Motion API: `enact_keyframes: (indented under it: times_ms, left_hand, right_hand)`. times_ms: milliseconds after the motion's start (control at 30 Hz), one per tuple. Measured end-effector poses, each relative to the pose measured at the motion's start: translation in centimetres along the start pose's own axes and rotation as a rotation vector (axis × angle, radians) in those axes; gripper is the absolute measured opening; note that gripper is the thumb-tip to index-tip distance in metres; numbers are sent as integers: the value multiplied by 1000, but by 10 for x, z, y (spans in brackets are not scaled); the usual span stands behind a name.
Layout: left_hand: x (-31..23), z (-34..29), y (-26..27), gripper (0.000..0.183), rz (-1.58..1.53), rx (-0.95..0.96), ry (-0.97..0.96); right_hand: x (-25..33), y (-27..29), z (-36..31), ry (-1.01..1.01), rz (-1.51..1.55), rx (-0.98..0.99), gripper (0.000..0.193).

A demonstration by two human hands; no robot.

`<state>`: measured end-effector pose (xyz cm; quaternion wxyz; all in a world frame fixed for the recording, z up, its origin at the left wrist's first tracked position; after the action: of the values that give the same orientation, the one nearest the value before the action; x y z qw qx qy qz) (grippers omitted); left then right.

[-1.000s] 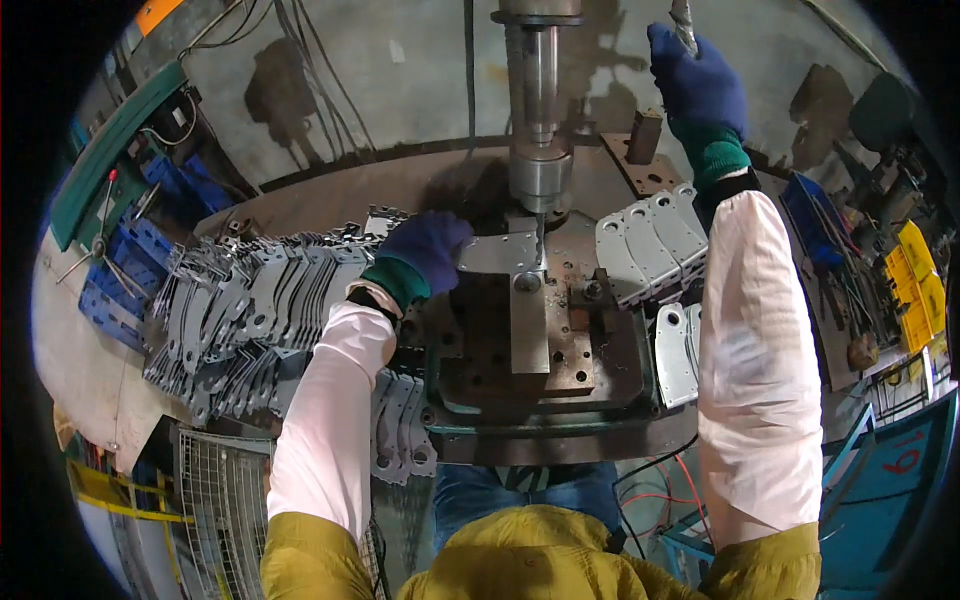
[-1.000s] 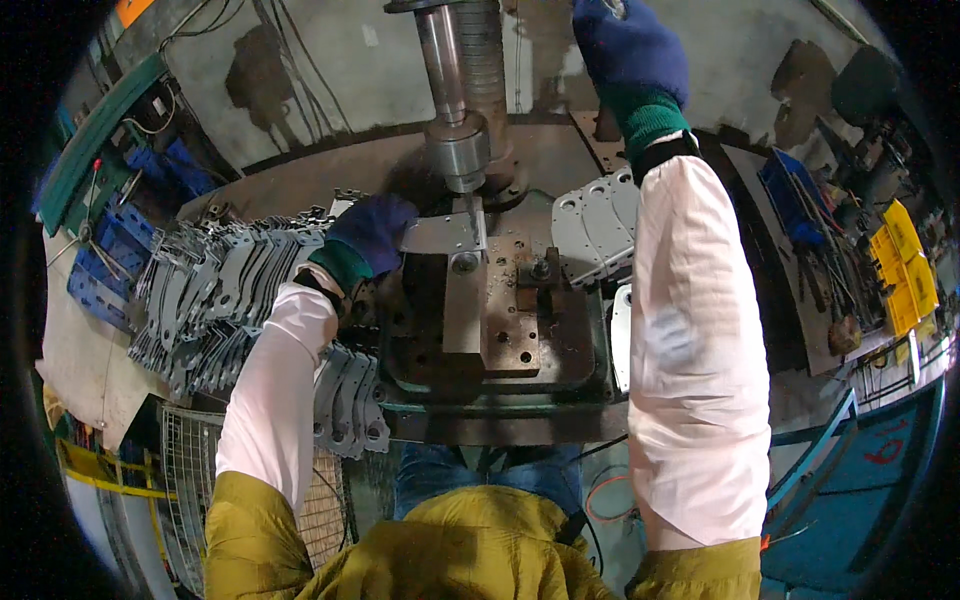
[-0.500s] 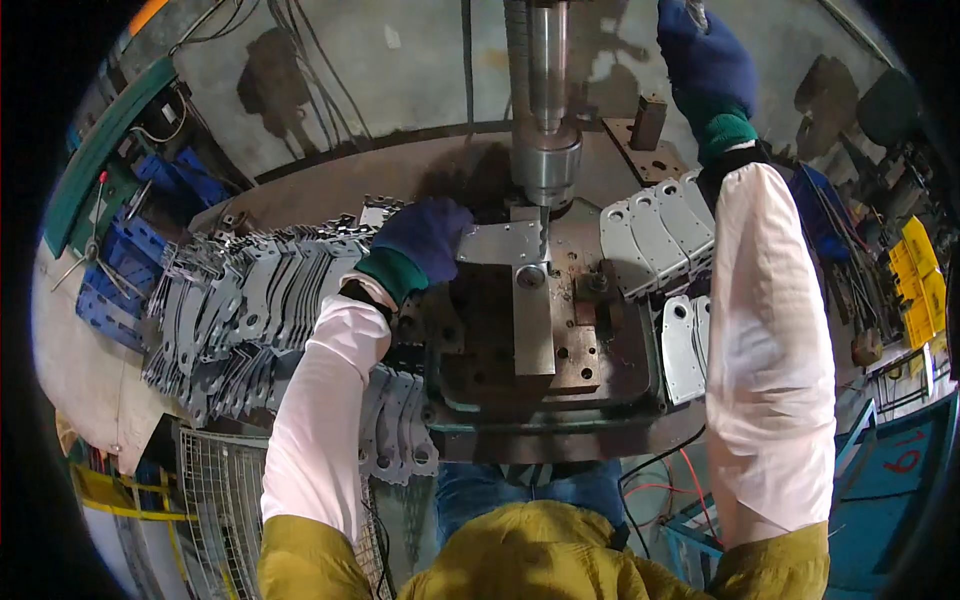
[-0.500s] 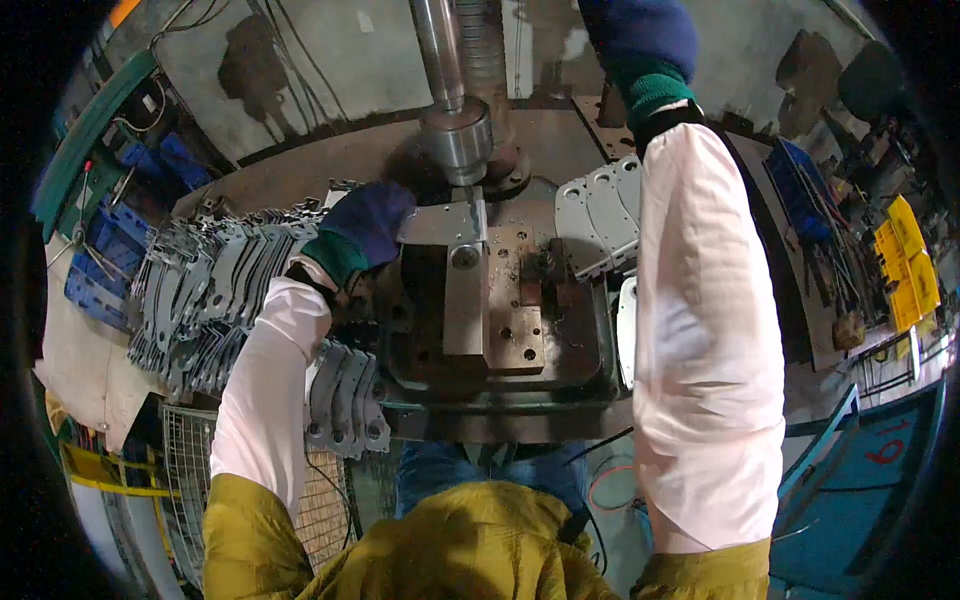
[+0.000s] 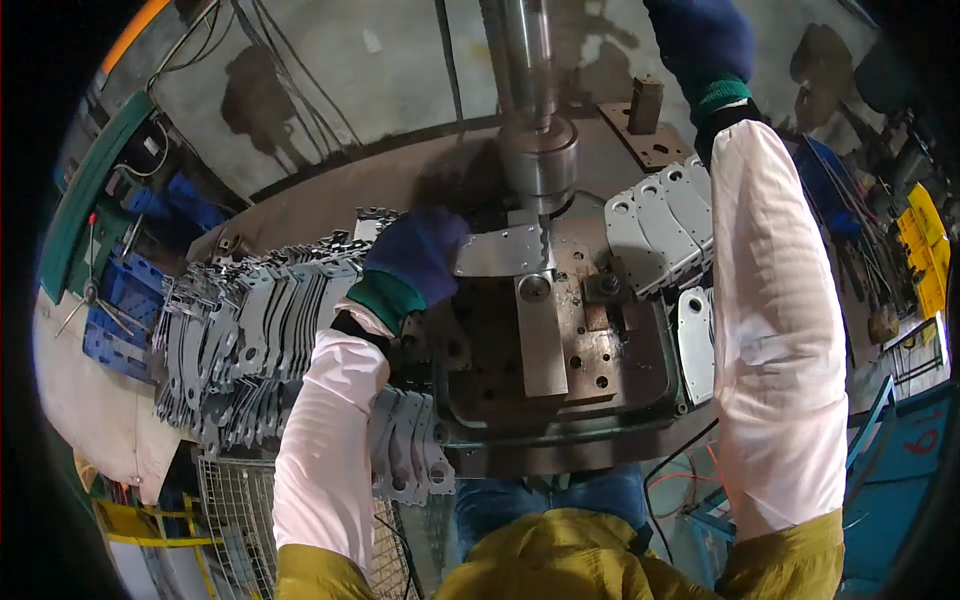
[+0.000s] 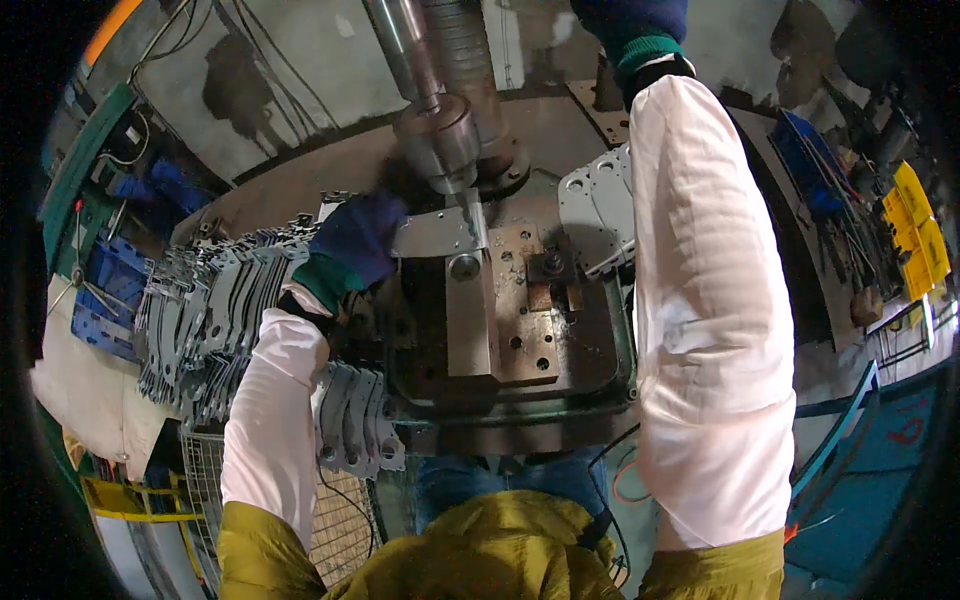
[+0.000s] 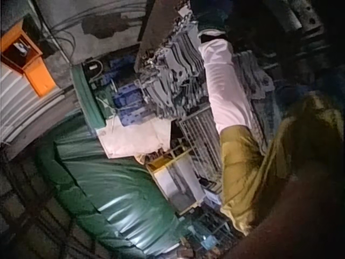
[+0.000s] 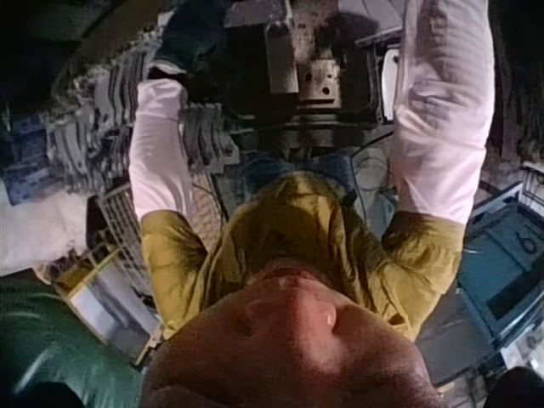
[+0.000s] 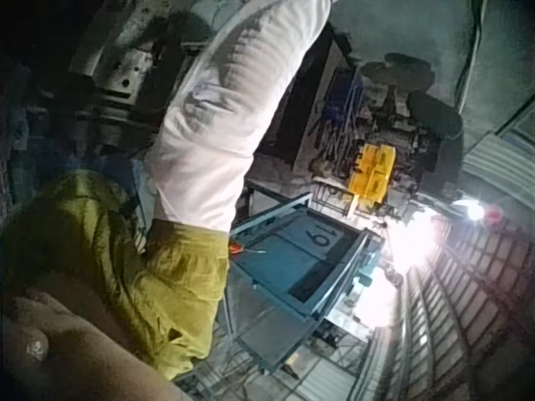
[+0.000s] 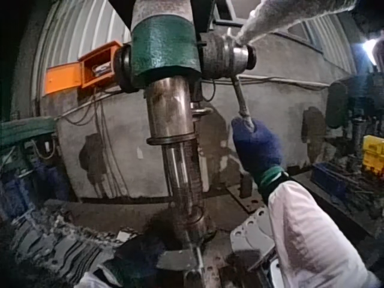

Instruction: Operating a drilling machine to process metal plates in a fabrication environment.

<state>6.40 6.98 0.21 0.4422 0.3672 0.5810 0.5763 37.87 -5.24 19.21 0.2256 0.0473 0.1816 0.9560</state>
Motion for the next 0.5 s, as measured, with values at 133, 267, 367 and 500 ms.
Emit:
enact_keyframes:
  times_ms: [133, 267, 367, 500]
  left_hand:
    - [-2, 3, 0, 27, 3, 15, 4]
    - [-4, 1, 2, 27, 40, 22, 15]
    - [-5, 2, 3, 27, 88, 58, 30]
    - [-4, 2, 1, 32, 79, 43, -2]
  right_hand:
    - [3, 13, -1, -310, 442, 45, 37]
    - [3, 12, 0, -426, 526, 94, 44]
    - [-1, 9, 6, -300, 502, 74, 46]
    - [-1, 7, 3, -393, 560, 107, 47]
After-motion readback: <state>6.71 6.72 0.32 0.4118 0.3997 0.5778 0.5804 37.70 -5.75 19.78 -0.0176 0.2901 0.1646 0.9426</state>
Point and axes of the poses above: each hand's wrist, its own z-axis towards the middle knuckle, its own y-axis out of the back of the hand, x = y × z, the point moved 4 cm from there along z, towards the middle knuckle, and after that the axes turned 12 degrees about x, right-handed, at the moved point
